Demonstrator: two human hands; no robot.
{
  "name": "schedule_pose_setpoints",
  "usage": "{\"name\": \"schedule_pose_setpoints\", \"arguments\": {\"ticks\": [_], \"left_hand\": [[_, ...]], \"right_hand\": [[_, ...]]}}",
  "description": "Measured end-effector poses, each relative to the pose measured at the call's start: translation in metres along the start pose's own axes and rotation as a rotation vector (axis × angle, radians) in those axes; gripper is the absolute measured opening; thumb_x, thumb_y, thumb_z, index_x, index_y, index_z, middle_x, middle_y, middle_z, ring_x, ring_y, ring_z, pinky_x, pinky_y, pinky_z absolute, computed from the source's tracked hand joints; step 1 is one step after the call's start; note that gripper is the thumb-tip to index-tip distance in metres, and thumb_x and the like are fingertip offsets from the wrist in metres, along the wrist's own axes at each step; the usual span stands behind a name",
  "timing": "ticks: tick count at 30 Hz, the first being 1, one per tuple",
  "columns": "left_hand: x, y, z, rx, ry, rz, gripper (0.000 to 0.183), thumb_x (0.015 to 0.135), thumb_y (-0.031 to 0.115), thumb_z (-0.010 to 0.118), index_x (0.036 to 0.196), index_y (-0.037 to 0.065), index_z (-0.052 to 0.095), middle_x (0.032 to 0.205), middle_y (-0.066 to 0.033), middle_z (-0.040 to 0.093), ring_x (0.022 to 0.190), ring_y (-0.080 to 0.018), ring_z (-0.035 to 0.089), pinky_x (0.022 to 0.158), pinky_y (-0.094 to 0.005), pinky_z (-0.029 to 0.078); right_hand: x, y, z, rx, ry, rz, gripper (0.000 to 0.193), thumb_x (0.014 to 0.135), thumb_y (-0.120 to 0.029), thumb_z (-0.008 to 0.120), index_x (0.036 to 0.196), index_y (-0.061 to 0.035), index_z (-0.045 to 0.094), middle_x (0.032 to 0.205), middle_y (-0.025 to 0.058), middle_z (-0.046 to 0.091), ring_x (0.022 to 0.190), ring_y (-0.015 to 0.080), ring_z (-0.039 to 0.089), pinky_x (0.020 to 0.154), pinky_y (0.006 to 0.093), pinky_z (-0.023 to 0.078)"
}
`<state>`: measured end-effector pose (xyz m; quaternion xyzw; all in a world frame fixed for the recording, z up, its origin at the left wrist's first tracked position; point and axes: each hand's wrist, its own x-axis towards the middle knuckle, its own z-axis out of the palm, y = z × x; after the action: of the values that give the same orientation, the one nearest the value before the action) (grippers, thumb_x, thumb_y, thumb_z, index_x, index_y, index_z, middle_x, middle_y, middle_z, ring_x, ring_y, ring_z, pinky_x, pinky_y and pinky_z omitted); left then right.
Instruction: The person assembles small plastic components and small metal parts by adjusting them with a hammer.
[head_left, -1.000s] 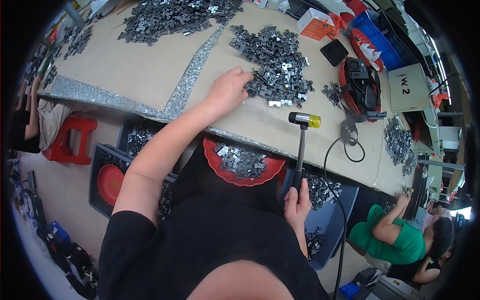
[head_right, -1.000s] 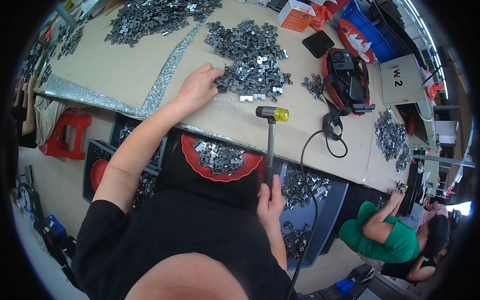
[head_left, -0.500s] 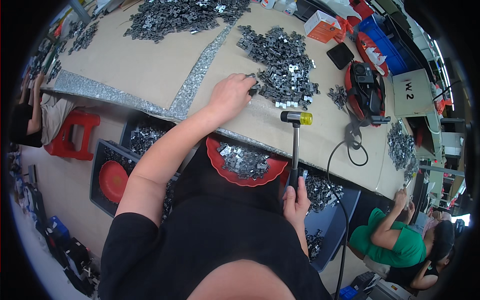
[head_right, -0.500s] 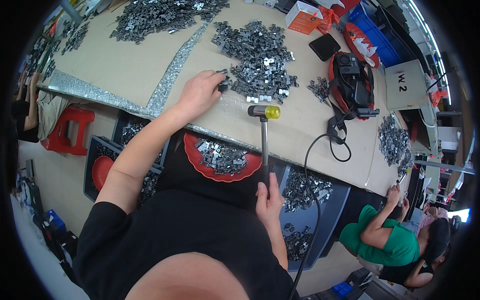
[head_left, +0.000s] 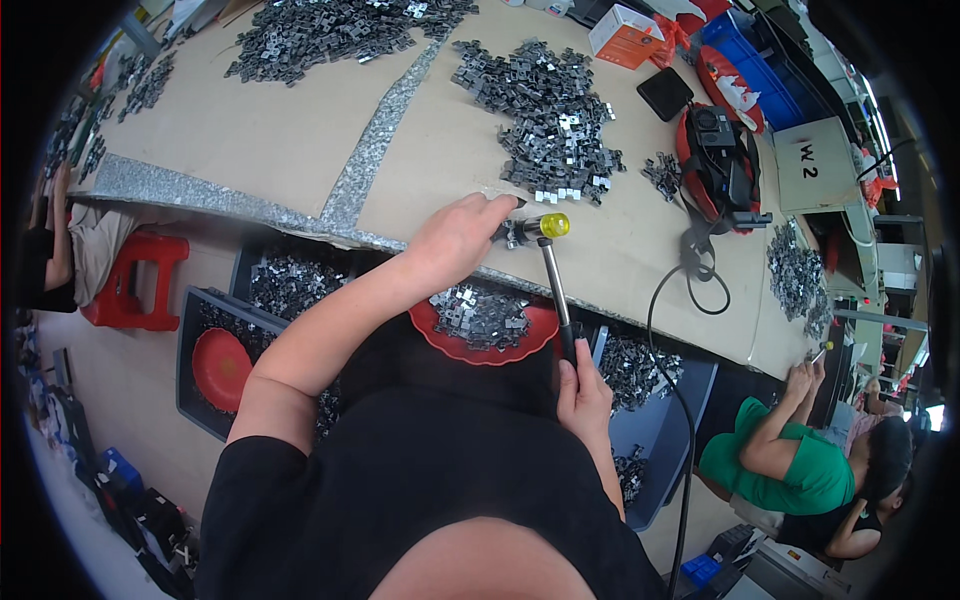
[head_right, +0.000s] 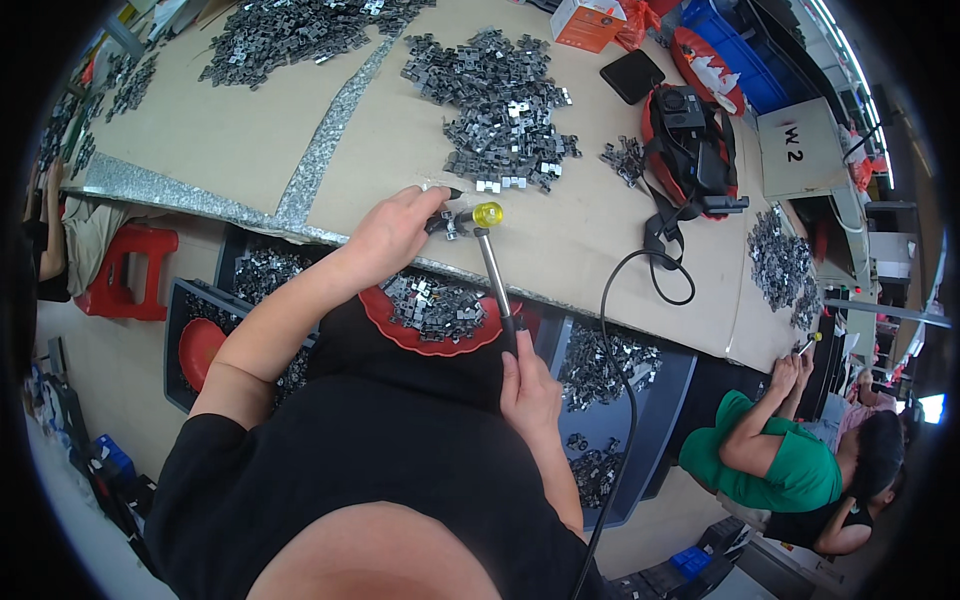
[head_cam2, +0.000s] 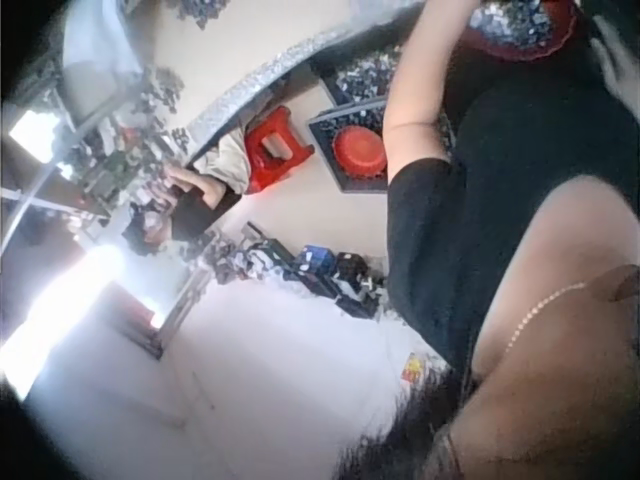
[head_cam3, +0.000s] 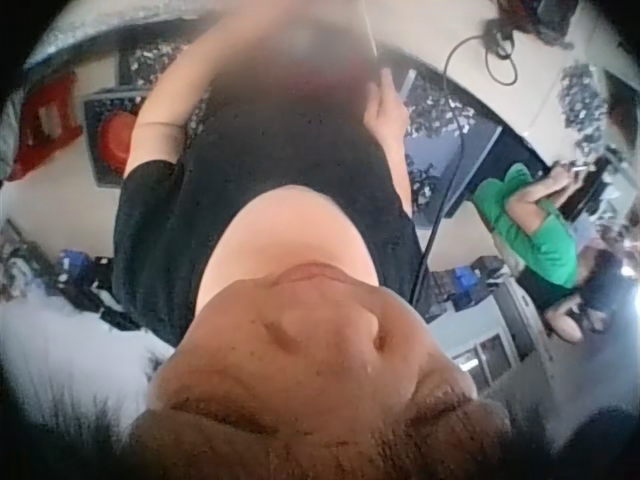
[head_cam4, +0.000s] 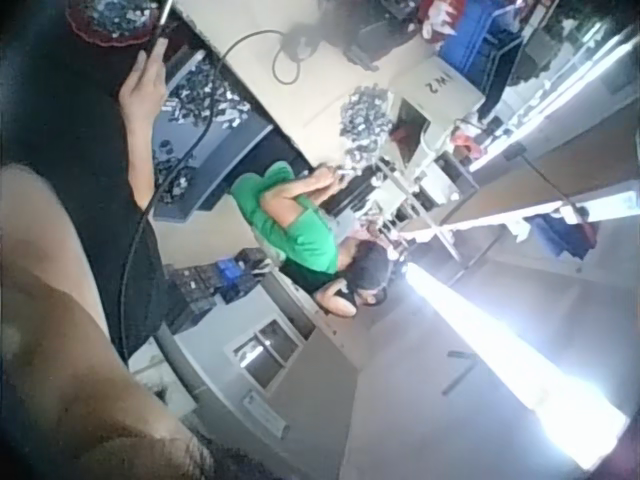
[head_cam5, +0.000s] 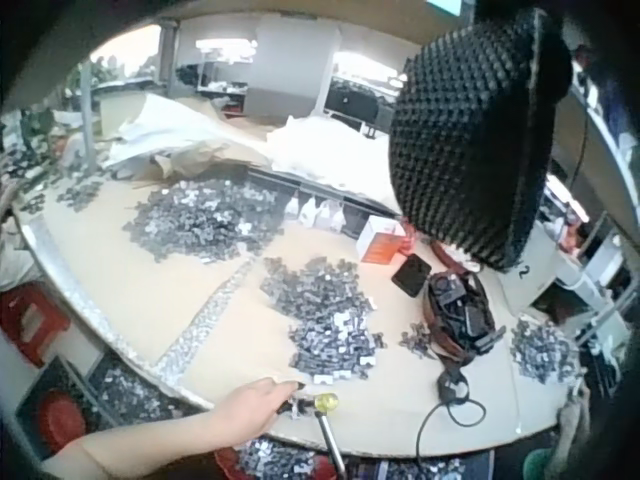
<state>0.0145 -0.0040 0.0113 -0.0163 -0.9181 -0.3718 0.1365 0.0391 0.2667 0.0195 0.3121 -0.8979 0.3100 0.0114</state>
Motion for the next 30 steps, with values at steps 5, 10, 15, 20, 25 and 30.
{"name": "schedule_pose_setpoints", "arguments": {"ticks": [5,10,15,20,25,30], "left_hand": [[-0.007,0.008,0.0,-0.053,0.052,0.044,0.048,0.065,0.0,0.06,0.11,0.002,0.043,0.089,-0.017,0.053,0.086,-0.034,0.051,0.074,-0.0413,0.043],[-0.008,0.004,0.011,-0.047,0.099,0.012,0.06,0.06,0.002,0.069,0.113,0.001,0.04,0.092,-0.0155,0.053,0.09,-0.0329,0.049,0.078,-0.0407,0.042],[-0.006,0.008,0.008,-0.117,0.066,-0.07,0.063,0.06,0.001,0.067,0.116,0.001,0.036,0.095,-0.0141,0.054,0.09,-0.0325,0.05,0.079,-0.0405,0.042],[-0.005,0.006,0.01,-0.133,0.079,-0.066,0.063,0.061,0.001,0.066,0.116,0.002,0.036,0.095,-0.0132,0.055,0.09,-0.033,0.05,0.079,-0.0405,0.042],[-0.014,0.007,0.008,-0.122,0.092,-0.052,0.061,0.059,0.001,0.066,0.114,0.003,0.04,0.094,-0.013,0.055,0.091,-0.0329,0.05,0.077,-0.041,0.042],[-0.039,0.023,-0.001,-0.05,-0.062,0.276,0.046,0.058,0.005,0.066,0.101,0.003,0.05,0.088,-0.0114,0.052,0.087,-0.031,0.048,0.074,-0.041,0.04]], "right_hand": [[0.001,-0.005,-0.004,-0.141,-0.039,0.009,0.034,0.084,-0.014,0.056,0.117,-0.0057,0.05,0.064,0.0095,0.055,0.049,0.0278,0.054,0.042,0.0364,0.042],[0.002,-0.001,-0.006,-0.068,0.01,-0.049,0.035,0.082,-0.009,0.056,0.116,-0.0015,0.05,0.067,0.0125,0.057,0.05,0.0285,0.056,0.044,0.0346,0.044],[0.001,-0.001,-0.014,0.145,0.343,-0.205,0.037,0.082,-0.004,0.055,0.117,0.0008,0.047,0.073,0.0154,0.058,0.055,0.0292,0.058,0.048,0.0344,0.046],[0.0,0.001,-0.003,-0.142,-0.09,0.015,0.035,0.084,-0.006,0.053,0.118,0.0006,0.046,0.075,0.016,0.059,0.056,0.0305,0.058,0.049,0.0361,0.046],[-0.009,0.007,-0.01,0.031,0.149,-0.08,0.032,0.085,-0.005,0.052,0.114,0.0066,0.047,0.069,0.0147,0.058,0.052,0.0252,0.057,0.046,0.0312,0.044],[-0.011,0.015,-0.007,0.145,0.191,0.109,0.034,0.086,-0.005,0.05,0.118,0.0078,0.045,0.062,0.0077,0.056,0.05,0.012,0.052,0.047,0.0242,0.042]]}}
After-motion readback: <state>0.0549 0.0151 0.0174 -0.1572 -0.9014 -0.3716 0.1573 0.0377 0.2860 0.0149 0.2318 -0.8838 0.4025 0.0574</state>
